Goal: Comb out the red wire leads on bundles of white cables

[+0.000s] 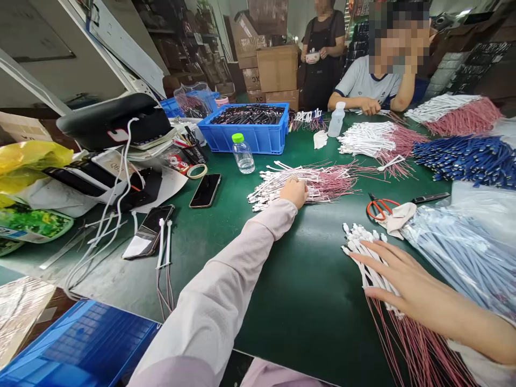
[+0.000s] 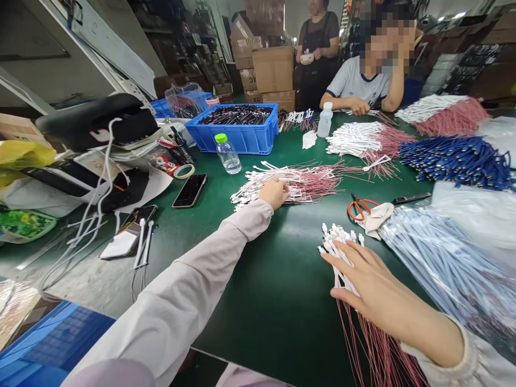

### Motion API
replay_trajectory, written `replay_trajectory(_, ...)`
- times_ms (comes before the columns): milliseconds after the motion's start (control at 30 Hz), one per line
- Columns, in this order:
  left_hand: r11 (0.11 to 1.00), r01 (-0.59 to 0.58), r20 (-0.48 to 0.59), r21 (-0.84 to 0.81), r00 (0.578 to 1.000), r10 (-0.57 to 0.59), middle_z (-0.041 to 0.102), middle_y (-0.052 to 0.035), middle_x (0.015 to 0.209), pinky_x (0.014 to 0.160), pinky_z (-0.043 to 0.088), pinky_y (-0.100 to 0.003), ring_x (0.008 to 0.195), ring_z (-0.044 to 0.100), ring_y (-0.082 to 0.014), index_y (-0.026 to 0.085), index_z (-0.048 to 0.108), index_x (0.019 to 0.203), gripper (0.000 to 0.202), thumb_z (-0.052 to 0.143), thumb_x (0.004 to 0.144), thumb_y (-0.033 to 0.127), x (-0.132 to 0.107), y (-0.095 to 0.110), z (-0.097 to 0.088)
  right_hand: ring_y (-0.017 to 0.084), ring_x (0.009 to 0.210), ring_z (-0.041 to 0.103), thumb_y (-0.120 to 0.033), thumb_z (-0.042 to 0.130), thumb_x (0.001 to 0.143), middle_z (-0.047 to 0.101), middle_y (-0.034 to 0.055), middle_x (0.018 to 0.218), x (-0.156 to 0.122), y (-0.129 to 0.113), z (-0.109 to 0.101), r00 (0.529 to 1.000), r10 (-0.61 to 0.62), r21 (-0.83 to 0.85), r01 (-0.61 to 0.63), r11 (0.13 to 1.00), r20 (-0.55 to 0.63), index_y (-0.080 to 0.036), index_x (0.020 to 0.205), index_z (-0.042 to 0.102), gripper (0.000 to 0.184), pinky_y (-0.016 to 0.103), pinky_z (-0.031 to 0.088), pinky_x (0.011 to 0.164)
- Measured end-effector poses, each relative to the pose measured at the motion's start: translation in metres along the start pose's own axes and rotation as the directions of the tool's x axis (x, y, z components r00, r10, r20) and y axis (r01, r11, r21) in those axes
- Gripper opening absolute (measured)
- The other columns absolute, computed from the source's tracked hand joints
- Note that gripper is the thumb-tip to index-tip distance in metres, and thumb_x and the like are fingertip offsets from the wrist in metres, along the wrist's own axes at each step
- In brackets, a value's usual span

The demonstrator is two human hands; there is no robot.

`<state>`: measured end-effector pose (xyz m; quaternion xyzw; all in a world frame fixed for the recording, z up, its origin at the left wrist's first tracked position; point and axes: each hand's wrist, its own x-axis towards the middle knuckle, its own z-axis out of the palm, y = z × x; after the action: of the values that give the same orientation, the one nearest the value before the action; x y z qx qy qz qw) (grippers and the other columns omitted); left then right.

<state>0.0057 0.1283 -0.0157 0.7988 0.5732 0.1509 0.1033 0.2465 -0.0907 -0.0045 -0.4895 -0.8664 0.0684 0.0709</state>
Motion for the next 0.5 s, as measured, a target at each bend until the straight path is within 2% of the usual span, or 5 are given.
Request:
replay_trajectory(133,1.000,-0.025,0.036,0.002,0.999,0.025,0.063,-0.0083,0.098,0.086,0.046,-0.033,0.100,0.055,-0.0217,0.019,0.066,0.092,0.015,0.055,0.083,0.023,0.003,0.004,-0.002,0.029,0.132,0.038,-0.047,0.052,0.090,0.046,0.0078,0.141,0.033,-0.004,-0.011,0.997,0.025,0.145,-0.015,0.989,-0.068,-0.030,0.130,0.055,0.043,0.052,0.039,0.103)
replay_trajectory(233,0.999,-0.044,0.049,0.026,0.998,0.043,0.064,-0.0122,0.101,0.090,0.045,-0.035,0.105,0.054,-0.0243,0.016,0.067,0.093,0.016,0.058,0.081,0.022,0.006,0.007,0.002,0.027,0.130,0.040,-0.046,0.050,0.091,0.050,0.0092,0.137,0.051,-0.005,-0.009,0.996,0.071,0.234,-0.059,0.970,-0.045,-0.027,0.127,0.057,0.041,0.050,0.039,0.103)
replay_trajectory(333,0.998,-0.054,0.072,0.041,0.996,0.051,0.064,-0.0136,0.102,0.090,0.045,-0.035,0.107,0.054,-0.0260,0.015,0.068,0.092,0.017,0.063,0.077,0.021,0.008,0.007,0.004,0.027,0.127,0.043,-0.044,0.049,0.092,0.053,0.0094,0.133,0.060,-0.006,-0.005,0.994,0.110,0.312,-0.103,0.945,-0.005,-0.025,0.123,0.059,0.038,0.050,0.038,0.103)
replay_trajectory(500,0.999,-0.022,0.098,0.042,0.995,0.018,0.068,-0.0090,0.091,0.081,0.048,-0.034,0.089,0.061,-0.0225,0.018,0.068,0.093,0.019,0.061,0.079,0.027,0.012,0.005,-0.009,0.027,0.116,0.053,-0.040,0.045,0.094,0.061,0.0077,0.123,0.065,-0.009,0.003,0.976,0.208,0.434,-0.159,0.887,-0.067,-0.024,0.115,0.062,0.032,0.046,0.043,0.096)
